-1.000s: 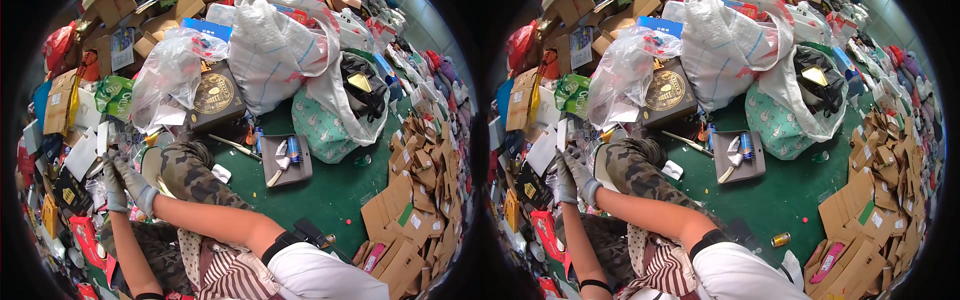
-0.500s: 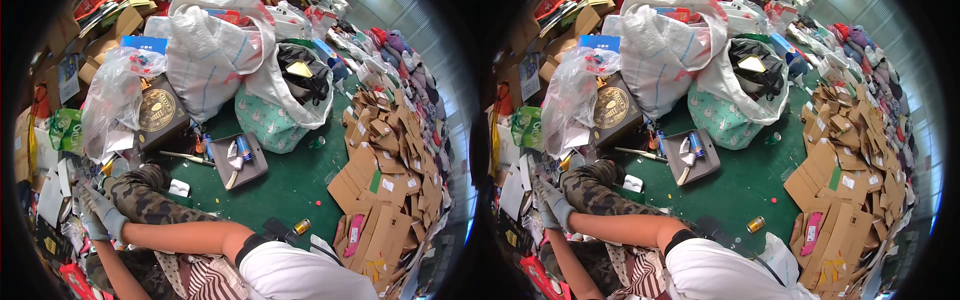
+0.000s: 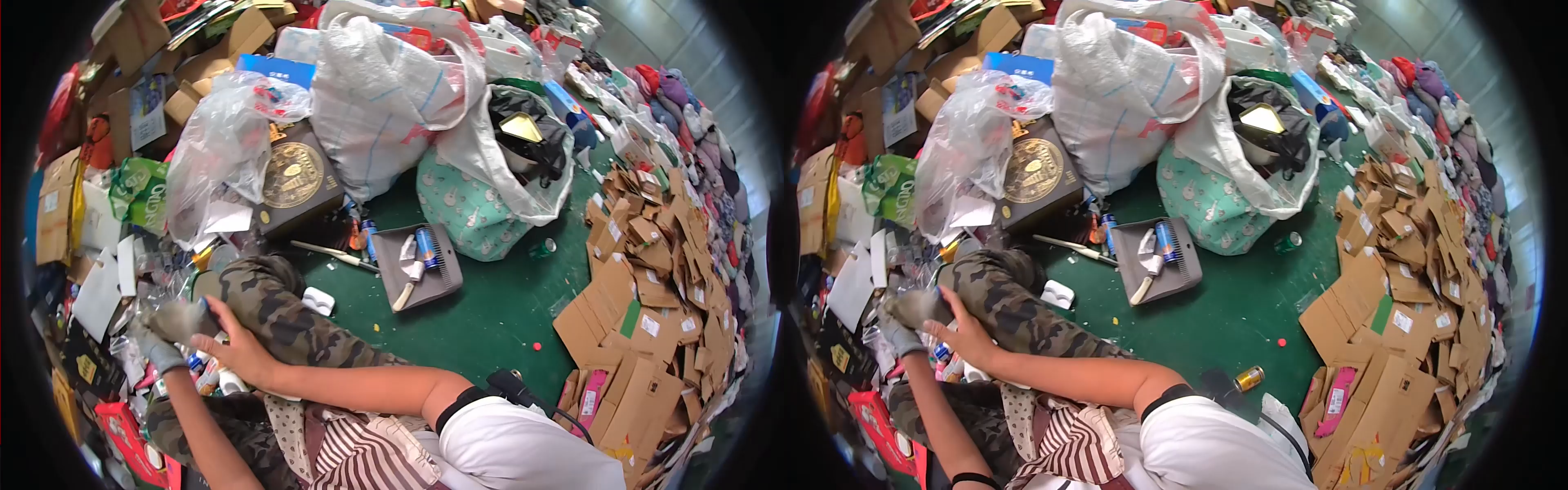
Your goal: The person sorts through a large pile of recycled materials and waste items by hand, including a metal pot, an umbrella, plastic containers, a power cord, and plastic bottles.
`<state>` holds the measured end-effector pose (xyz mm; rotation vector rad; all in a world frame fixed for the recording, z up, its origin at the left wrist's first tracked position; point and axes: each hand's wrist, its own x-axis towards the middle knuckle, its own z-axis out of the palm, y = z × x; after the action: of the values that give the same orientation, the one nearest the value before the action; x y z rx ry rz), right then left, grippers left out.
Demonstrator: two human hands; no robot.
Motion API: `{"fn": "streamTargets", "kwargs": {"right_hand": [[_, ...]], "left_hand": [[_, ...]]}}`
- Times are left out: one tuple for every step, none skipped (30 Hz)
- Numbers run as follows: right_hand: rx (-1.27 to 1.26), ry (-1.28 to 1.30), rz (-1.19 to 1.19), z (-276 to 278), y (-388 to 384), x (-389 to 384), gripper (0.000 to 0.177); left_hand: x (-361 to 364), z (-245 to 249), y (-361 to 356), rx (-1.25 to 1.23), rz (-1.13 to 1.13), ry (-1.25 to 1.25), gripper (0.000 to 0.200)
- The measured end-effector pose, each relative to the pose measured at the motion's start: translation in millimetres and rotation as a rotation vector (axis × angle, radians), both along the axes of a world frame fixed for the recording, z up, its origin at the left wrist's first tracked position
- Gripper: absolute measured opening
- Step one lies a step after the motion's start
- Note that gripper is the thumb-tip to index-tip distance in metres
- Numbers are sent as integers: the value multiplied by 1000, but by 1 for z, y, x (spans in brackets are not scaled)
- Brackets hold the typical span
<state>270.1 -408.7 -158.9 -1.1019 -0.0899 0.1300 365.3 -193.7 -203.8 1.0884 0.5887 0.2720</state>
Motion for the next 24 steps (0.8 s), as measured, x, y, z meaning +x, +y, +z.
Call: {"fn": "streamTargets", "kwargs": {"right_hand": [[-36, -18, -6, 7, 2, 7, 69], [-161, -134, -126, 2, 16, 18, 67], [-288, -250, -255, -3, 28, 28, 66], [-110, -102, -248, 10, 21, 34, 54], [98, 36, -167, 18, 15, 43, 45], [68, 9, -356, 17, 18, 54, 41], [37, 75, -324, 21, 10, 60, 43], [-34, 62, -345, 27, 1, 67, 47], [-30, -25, -403, 23, -6, 78, 50], [-94, -5, -364, 18, -16, 84, 50], [-99, -3, -413, 15, -24, 90, 50], [-162, -51, -520, 17, -34, 92, 49], [-407, -46, -679, 11, -53, 101, 53], [-535, 189, -837, -12, -83, 122, 63], [-551, 350, -985, -41, -123, 140, 68], [-469, 355, -988, -43, -159, 126, 62], [-409, 433, -1095, -102, -195, 147, 55], [-208, 384, -924, -102, -220, 122, 47], [-178, 413, -907, -119, -242, 105, 41], [-47, 365, -842, -138, -258, 84, 42], [-164, 379, -866, -180, -275, 80, 45], [-281, 397, -891, -223, -292, 75, 51], [-552, 475, -938, -253, -305, 62, 58], [-819, 577, -975, -282, -318, 49, 65]], "left_hand": [[-10, 1, -29, 64, 27, -97, 46], [-13, -61, -2, -87, -289, -321, 46], [-27, -90, -20, -325, -498, -478, 43], [-51, -39, -70, 47, -396, -378, 42], [-74, 14, -120, 402, -290, -213, 41], [-91, 60, -161, 232, -225, -283, 43], [-100, 64, -173, 447, -274, -430, 49], [-103, 68, -186, 399, -294, -431, 48], [-100, 73, -196, 353, -315, -434, 47], [-97, 80, -201, 194, -379, -396, 49], [-96, 85, -203, 33, -447, -359, 51], [-104, 82, -208, 12, -470, -294, 49], [-111, 80, -213, -10, -493, -229, 49], [-134, 83, -226, -17, -559, -247, 47], [-157, 87, -239, -24, -625, -265, 46], [-179, 91, -252, -30, -691, -283, 46], [-199, 94, -250, 5, -835, -219, 41], [-205, 93, -245, 41, -895, -156, 38], [-210, 92, -238, 70, -956, -76, 35], [-208, 92, -234, 202, -868, -103, 33], [-198, 92, -231, 335, -769, -145, 31], [-191, 102, -229, 361, -675, -141, 29], [-180, 95, -224, 504, -587, -266, 27], [-168, 100, -219, 733, -557, -345, 26]]}}
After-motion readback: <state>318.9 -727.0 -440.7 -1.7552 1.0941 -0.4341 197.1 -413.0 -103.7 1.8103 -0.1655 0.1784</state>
